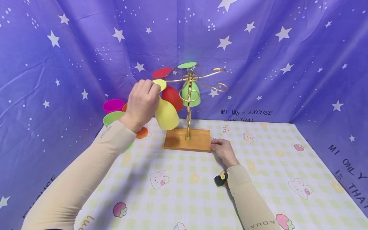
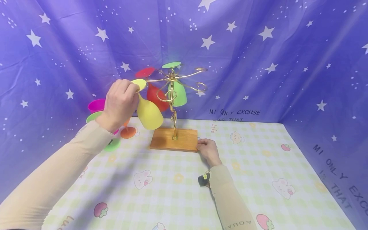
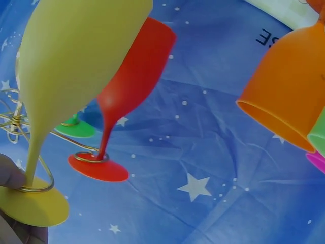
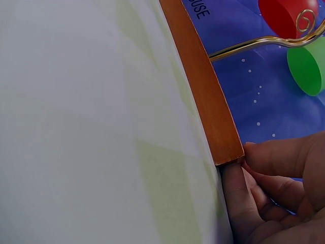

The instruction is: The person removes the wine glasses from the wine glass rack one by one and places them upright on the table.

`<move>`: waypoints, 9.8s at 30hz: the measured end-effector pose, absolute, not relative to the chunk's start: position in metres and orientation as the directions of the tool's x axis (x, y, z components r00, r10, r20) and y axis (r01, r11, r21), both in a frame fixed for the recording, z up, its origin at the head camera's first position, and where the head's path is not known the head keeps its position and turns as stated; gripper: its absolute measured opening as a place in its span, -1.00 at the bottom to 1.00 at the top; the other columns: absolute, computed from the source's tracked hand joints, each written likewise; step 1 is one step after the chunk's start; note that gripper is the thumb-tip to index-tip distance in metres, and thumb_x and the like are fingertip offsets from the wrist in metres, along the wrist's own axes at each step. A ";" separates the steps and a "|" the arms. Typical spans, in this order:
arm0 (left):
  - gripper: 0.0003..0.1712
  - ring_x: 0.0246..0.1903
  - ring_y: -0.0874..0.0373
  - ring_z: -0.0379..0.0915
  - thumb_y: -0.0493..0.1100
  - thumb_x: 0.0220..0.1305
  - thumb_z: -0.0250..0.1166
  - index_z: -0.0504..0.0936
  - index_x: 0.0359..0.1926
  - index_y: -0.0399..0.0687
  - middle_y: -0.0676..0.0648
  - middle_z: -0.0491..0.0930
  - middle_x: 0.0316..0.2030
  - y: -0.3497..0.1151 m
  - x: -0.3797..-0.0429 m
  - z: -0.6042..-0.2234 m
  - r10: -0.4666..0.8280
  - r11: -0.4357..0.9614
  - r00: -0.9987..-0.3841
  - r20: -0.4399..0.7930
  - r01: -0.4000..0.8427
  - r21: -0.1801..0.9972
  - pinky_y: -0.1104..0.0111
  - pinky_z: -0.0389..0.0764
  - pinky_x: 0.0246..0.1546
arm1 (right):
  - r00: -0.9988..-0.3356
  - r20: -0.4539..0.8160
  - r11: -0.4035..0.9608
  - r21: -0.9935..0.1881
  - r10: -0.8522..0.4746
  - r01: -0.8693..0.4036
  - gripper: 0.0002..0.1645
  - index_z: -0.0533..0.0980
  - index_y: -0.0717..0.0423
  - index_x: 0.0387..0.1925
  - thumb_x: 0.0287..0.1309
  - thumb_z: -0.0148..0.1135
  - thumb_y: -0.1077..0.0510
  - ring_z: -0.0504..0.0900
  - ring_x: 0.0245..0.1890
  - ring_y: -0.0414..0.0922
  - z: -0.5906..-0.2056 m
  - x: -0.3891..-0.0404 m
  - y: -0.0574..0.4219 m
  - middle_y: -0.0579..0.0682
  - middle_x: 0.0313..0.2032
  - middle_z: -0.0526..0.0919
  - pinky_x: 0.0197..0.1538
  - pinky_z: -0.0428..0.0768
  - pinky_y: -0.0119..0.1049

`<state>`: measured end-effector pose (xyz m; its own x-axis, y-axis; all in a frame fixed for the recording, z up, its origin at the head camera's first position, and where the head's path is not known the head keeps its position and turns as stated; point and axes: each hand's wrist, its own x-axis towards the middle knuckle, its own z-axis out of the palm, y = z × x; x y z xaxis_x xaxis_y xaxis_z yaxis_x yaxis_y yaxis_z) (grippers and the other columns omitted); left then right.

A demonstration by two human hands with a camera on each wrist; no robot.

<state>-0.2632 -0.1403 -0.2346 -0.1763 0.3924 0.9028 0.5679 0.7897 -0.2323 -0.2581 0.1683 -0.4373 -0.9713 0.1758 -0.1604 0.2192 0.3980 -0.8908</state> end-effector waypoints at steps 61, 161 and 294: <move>-0.87 -0.47 -0.10 0.37 -0.49 0.10 0.03 0.50 -0.40 -0.33 -0.20 0.48 -0.44 -0.127 -0.231 -0.231 0.465 0.710 -0.099 0.880 0.634 -0.304 0.17 0.40 -0.47 | -0.969 -0.176 0.399 -0.887 0.176 0.233 -0.69 0.55 0.22 -0.02 0.17 0.19 0.28 0.46 0.00 0.02 -0.438 -0.258 0.168 0.15 0.04 0.52 0.06 0.44 -0.13; -0.77 -0.45 -0.05 0.40 -0.54 0.13 0.04 0.62 -0.42 -0.34 -0.17 0.51 -0.48 -0.088 -0.240 -0.194 0.429 0.667 -0.123 0.895 0.711 -0.223 0.28 0.53 -0.37 | -0.975 -0.153 0.399 -0.893 0.161 0.206 -0.68 0.55 0.25 -0.02 0.16 0.19 0.29 0.50 -0.04 0.01 -0.440 -0.258 0.169 0.16 -0.02 0.56 0.00 0.47 -0.17; -0.89 -0.46 0.01 0.52 -0.45 -0.01 0.33 0.67 -0.38 -0.29 -0.12 0.58 -0.48 -0.102 -0.207 -0.378 -0.232 0.546 -0.489 0.841 0.650 0.528 0.24 0.57 -0.39 | -0.987 -0.007 -0.146 -0.989 -0.162 0.031 -0.82 0.57 0.30 -0.25 0.17 0.28 0.23 0.67 -0.38 -0.05 -0.356 -0.184 0.158 0.05 -0.34 0.66 -0.15 0.65 -0.14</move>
